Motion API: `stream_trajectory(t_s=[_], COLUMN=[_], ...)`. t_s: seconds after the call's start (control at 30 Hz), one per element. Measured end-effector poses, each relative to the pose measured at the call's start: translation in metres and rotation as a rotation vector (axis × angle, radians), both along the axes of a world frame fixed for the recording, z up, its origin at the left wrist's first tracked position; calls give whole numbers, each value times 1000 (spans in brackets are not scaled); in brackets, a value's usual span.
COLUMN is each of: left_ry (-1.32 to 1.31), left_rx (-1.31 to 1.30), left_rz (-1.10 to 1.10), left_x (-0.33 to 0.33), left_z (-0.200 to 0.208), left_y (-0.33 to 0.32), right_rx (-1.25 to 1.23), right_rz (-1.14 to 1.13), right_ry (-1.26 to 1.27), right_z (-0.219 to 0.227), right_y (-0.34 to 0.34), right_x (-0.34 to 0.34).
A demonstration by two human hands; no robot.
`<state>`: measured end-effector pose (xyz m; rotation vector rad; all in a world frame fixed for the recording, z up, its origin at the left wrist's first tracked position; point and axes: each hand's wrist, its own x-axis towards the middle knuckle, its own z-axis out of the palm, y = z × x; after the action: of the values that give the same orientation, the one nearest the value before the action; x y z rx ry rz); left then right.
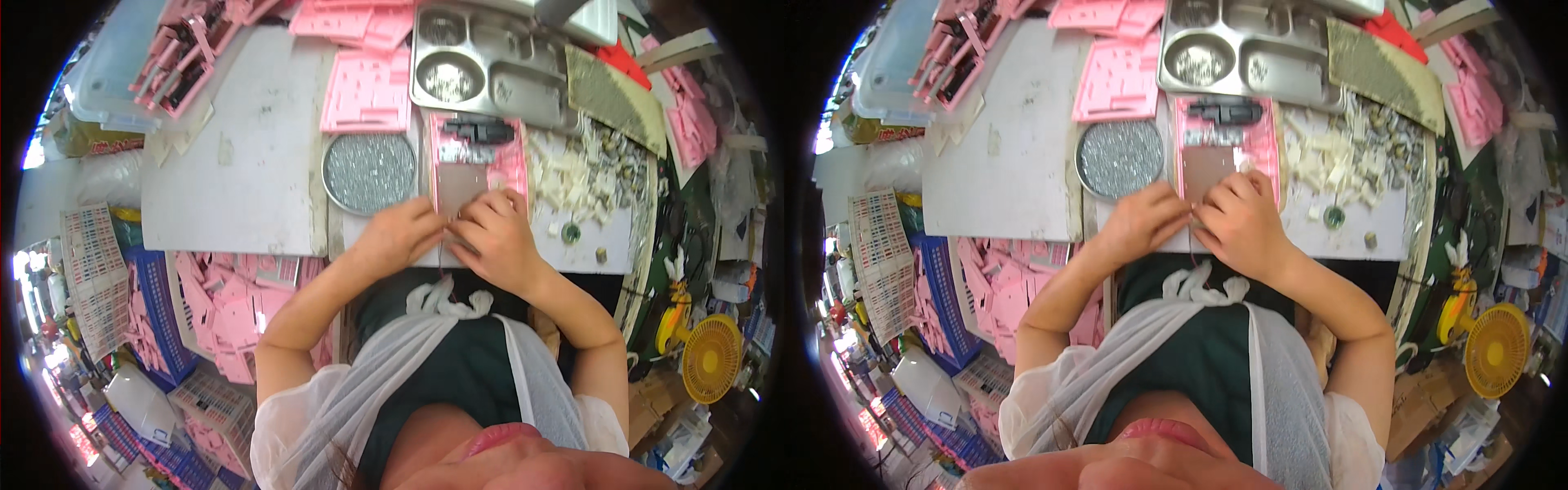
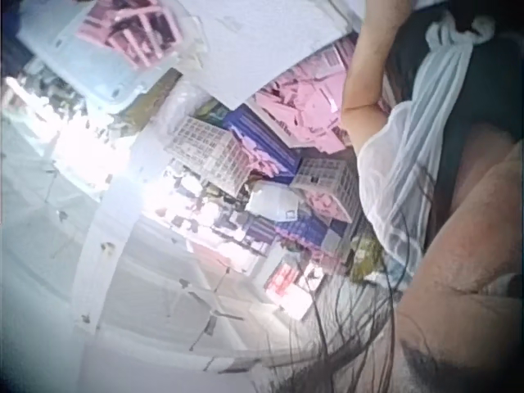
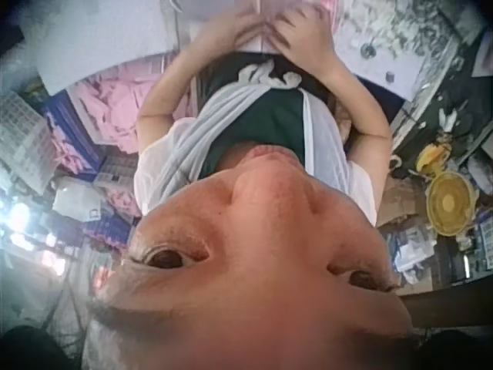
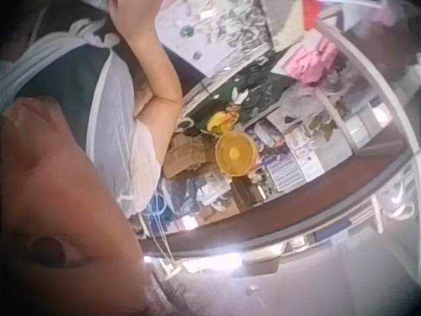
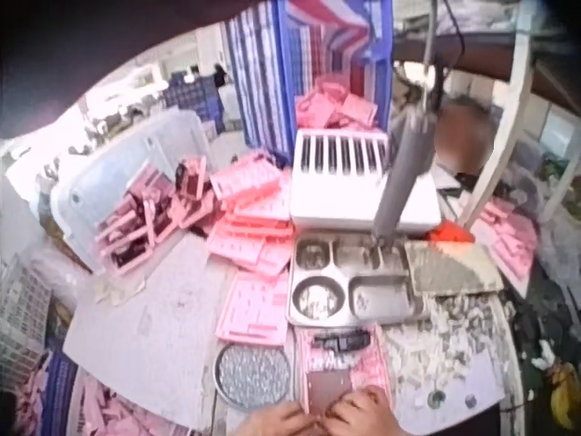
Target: Assembling and soldering electronic components inside pink plastic toy housings at a factory workbench.
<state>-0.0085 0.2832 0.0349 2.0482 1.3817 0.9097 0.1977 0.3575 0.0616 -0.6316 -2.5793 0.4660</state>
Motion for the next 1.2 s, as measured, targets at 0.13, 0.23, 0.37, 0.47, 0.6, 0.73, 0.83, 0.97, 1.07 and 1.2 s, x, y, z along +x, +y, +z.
stream_trajectory(t_s=[0.13, 0.23, 0.37, 0.47, 0.6, 0.73, 0.83, 0.97, 1.07, 1.2], left_ry=[46, 113, 111, 62, 32, 59, 72, 74, 48, 45], left_rx=[36, -24, -64, -74, -97, -143, -149, -174, -183, -191], left_rz=[-100, -170, -208, -157, -115, -147, -162, -135, -110, -96], left_x=[-8, -13, -10, -12, -7, -6, -6, -8, -7, -7], left_z=[-7, -2, -4, -4, 0, 9, 6, 12, 14, 13], left_y=[5, 11, 16, 12, 9, 15, 20, 18, 17, 16], right_rx=[-201, -230, -12, -574, -808, -182, 276, 265, 309, 494], right_rz=[-9, -104, -243, 183, -34, -515, -500, -479, -338, -226], right_ry=[172, 243, 137, 302, 1278, 634, 204, 73, 160, 41], right_z=[44, 57, 64, 122, 165, 105, 71, 74, 69, 67], right_y=[57, 134, 232, 199, 232, 385, 446, 470, 469, 463], right_x=[0, -33, -68, -55, 44, 90, 76, 37, 14, -32])
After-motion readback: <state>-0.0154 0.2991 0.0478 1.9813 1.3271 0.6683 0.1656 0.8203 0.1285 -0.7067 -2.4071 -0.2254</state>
